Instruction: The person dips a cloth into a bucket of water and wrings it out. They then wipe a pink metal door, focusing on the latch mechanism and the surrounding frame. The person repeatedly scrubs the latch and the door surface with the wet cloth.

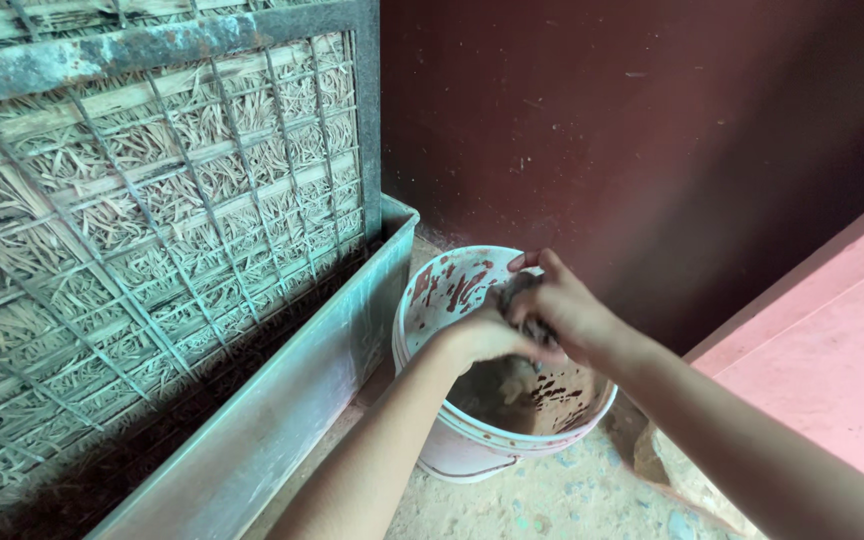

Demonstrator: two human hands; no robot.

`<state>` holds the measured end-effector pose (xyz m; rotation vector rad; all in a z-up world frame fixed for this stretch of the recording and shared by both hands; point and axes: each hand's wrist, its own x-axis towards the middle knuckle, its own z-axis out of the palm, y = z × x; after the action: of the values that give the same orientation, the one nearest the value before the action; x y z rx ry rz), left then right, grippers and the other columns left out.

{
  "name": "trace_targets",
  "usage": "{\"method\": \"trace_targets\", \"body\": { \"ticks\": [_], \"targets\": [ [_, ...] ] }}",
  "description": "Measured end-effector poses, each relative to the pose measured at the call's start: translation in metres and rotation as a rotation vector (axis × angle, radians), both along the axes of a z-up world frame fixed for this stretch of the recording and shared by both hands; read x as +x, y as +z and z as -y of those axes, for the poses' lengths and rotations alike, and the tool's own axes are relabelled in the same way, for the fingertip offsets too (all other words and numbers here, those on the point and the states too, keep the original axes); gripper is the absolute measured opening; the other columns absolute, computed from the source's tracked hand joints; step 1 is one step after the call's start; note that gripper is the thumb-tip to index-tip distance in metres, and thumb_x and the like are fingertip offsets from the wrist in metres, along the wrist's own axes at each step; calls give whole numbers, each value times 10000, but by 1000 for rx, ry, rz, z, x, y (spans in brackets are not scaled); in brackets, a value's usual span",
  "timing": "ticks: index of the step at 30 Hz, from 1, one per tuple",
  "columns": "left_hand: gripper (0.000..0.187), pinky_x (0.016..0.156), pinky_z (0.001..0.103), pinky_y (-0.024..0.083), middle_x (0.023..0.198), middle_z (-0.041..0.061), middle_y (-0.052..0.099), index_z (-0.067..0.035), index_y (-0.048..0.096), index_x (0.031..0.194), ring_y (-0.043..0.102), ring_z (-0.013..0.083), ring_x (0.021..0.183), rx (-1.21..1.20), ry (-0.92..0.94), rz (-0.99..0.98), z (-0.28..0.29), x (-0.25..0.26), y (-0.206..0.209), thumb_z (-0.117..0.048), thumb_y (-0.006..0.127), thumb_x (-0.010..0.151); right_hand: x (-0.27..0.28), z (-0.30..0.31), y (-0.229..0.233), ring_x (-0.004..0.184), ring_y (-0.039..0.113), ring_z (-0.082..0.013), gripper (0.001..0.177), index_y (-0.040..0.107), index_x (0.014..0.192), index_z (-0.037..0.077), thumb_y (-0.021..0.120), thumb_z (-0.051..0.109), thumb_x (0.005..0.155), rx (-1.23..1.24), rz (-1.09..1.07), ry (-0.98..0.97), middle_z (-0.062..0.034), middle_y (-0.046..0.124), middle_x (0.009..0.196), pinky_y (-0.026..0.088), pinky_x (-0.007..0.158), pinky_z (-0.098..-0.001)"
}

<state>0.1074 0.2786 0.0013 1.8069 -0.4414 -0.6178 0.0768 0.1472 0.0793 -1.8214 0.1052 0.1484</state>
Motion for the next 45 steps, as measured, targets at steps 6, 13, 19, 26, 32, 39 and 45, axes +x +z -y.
{"method": "trace_targets", "body": {
  "ticks": [6,13,19,26,32,39,45],
  "targets": [
    [759,971,354,524,1205,167,749,-3,672,1245,705,262,1108,41,66,-54,-11,-1,18,-255,897,566,-9,1,25,1116,615,-321,422,502,1231,17,666,29,842,406,-252,-167,-207,605,1198,564,989,-457],
    [528,929,385,513,1208,186,745,-29,735,1116,674,273,1119,31,-63,-163,-14,7,22,-177,783,611,-62,-9,36,1341,496,-350,941,394,1522,206,809,234,678,-1410,614,294,-189,532,1420,416,1112,-466],
    [628,972,377,508,1217,171,737,-9,744,1118,666,285,1132,188,-211,-87,-16,3,39,-237,898,553,-43,5,39,1286,565,-305,761,469,1402,113,807,269,738,-1428,554,617,-120,603,1306,509,1026,-472],
    [542,933,411,561,1150,145,731,-67,749,1122,720,283,1076,791,-123,438,13,4,27,-335,916,681,-11,2,1,982,720,-297,539,682,1108,-7,881,345,751,-1220,23,476,-194,718,1007,577,939,-411],
    [198,803,437,601,1019,149,773,-81,717,1098,758,312,966,619,-151,1007,11,1,3,-181,640,945,-13,19,-29,621,648,-150,175,692,782,-17,681,97,650,-409,-288,216,-79,682,699,540,511,-268],
    [319,758,456,606,1015,184,727,-111,571,1232,745,360,960,490,-181,1383,-3,12,19,-114,575,913,-9,44,-27,383,394,-122,99,512,646,100,597,111,696,8,-602,215,-42,483,561,243,325,-262],
    [319,888,518,550,1053,181,728,-102,629,1069,694,374,1082,424,17,1230,-9,6,21,-84,688,756,-16,36,-8,705,565,-184,436,637,1115,68,802,271,766,-317,-276,254,-86,625,870,454,596,-324]
  ]
}}
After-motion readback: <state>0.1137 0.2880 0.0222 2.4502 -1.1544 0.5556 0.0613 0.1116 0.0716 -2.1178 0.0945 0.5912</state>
